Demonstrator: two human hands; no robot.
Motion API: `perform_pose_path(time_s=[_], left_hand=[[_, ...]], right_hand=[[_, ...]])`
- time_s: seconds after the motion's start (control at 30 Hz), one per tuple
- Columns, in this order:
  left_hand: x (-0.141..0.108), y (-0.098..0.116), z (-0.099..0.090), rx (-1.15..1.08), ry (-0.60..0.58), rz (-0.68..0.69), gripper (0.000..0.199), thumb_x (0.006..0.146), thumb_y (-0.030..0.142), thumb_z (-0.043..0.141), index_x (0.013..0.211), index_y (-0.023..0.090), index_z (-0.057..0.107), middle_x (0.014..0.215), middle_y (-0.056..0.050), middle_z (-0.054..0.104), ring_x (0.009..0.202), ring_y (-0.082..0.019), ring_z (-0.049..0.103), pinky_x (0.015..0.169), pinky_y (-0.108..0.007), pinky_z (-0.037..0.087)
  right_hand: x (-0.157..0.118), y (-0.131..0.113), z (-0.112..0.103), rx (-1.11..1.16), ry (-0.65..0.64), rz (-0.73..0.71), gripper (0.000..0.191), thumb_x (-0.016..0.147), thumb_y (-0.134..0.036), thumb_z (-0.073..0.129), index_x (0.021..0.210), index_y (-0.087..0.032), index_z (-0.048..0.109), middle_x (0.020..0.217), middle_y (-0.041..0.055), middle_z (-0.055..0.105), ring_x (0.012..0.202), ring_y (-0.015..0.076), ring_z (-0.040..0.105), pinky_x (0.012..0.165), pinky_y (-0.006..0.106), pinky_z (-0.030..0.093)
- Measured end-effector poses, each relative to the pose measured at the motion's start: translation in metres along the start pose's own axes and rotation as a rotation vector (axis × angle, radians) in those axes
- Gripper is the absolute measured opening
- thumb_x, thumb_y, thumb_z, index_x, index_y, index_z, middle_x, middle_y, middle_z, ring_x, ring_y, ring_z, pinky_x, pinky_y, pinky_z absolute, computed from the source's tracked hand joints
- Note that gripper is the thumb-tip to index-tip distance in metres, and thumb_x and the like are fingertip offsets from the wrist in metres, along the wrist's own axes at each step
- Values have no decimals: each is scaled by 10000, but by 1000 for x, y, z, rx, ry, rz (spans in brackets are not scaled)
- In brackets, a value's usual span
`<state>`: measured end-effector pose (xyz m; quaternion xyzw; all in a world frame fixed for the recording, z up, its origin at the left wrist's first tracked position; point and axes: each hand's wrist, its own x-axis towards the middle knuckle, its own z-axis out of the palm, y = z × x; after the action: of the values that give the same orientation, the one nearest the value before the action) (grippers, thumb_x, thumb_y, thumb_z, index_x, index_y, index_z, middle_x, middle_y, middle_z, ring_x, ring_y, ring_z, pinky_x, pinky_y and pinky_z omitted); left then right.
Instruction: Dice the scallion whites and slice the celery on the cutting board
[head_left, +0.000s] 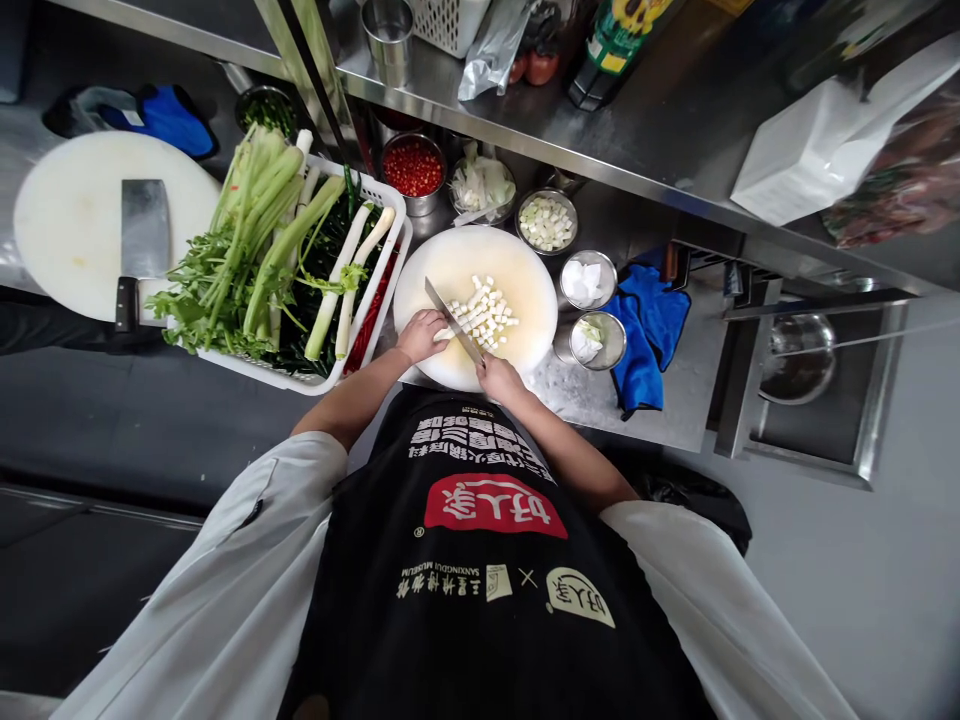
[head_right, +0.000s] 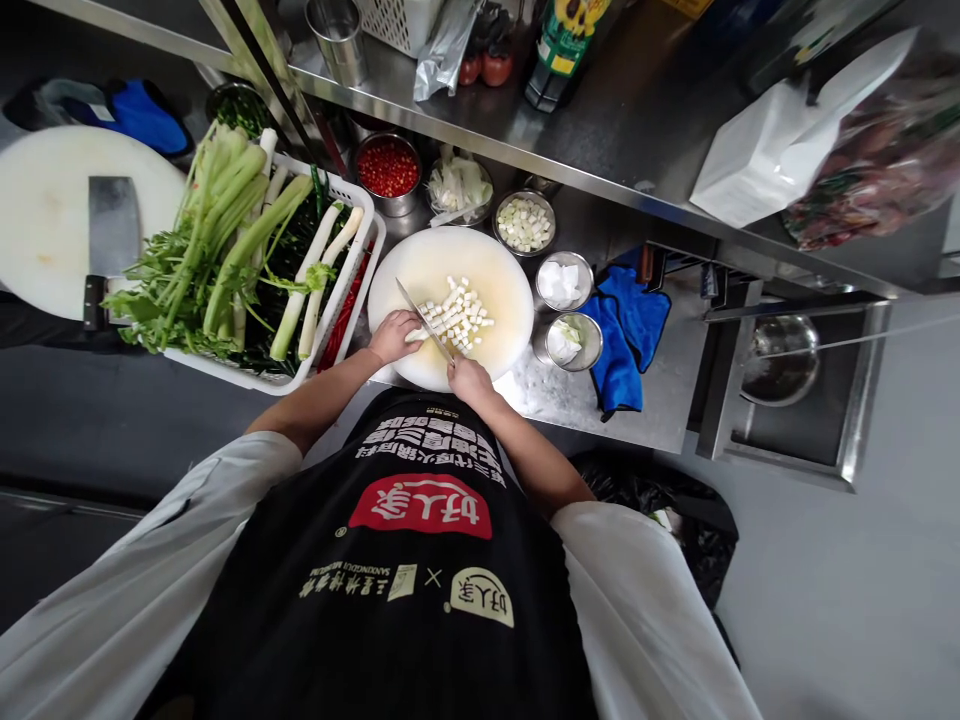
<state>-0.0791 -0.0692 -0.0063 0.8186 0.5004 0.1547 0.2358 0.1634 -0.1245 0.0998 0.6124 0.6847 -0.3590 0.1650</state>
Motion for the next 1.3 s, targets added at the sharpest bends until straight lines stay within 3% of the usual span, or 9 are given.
perform_pose_path(time_s=[0.13,0.23,0.43,0.67,0.77,1.0,1.17,1.3], left_hand=[[-6,0,-5,-7,-6,2,254,894,298,740,1121,190,778,1311,-149,701,1294,-334,618,1177,-524,488],[-15,3,-9,27,-2,-13,220,916,321,733,1100,211,784,1319,-143,696,1316,-347,603,1195,-545,469],[-15,3,-5,54,26,-6,205,923,278,707,1092,187,779,1288,-162,695,1300,-346,611,1168,-535,494],[-12,-3,0,49,51,24,236,900,284,742,1105,174,781,1273,-164,706,1260,-342,633,1153,-526,512],[-11,-4,0,27,65,-2,206,896,274,748,1080,190,784,1276,-151,709,1249,-334,640,1145,-525,517],[-26,-3,-6,31,46,-6,222,899,309,774,1097,208,788,1289,-141,703,1289,-345,609,1175,-550,473],[-29,-1,-3,57,55,-19,214,894,252,738,1097,198,780,1291,-156,692,1287,-353,603,1145,-544,492],[-22,-2,-1,47,50,11,241,889,253,731,1117,186,774,1293,-161,688,1271,-350,607,1167,-544,483]], right_hand=[[-25,34,9,-15,-47,17,318,1125,-330,466,1275,-154,684,1200,154,792,1103,262,742,861,278,495],[-39,49,3,-18,-28,-9,305,1128,-350,464,1232,-176,691,1165,135,798,1073,258,745,829,273,480],[-42,28,-17,-37,-4,-41,293,1119,-358,484,1243,-187,687,1138,145,799,1037,275,751,810,292,478],[5,-16,-3,-13,3,-19,328,1130,-320,450,1324,-155,657,1229,166,777,1115,296,743,878,312,509],[10,-8,5,4,19,-32,321,1129,-334,467,1317,-159,660,1226,160,779,1123,294,740,874,305,507],[-24,45,9,28,-5,-19,288,1124,-339,481,1211,-170,698,1156,131,801,1066,250,743,805,265,474],[-35,32,-7,-22,33,-68,297,1121,-359,481,1239,-184,690,1121,132,803,1019,265,748,788,286,463],[-25,10,-11,-24,-13,-52,307,1113,-334,473,1237,-170,701,1146,160,794,1035,293,745,810,313,484]])
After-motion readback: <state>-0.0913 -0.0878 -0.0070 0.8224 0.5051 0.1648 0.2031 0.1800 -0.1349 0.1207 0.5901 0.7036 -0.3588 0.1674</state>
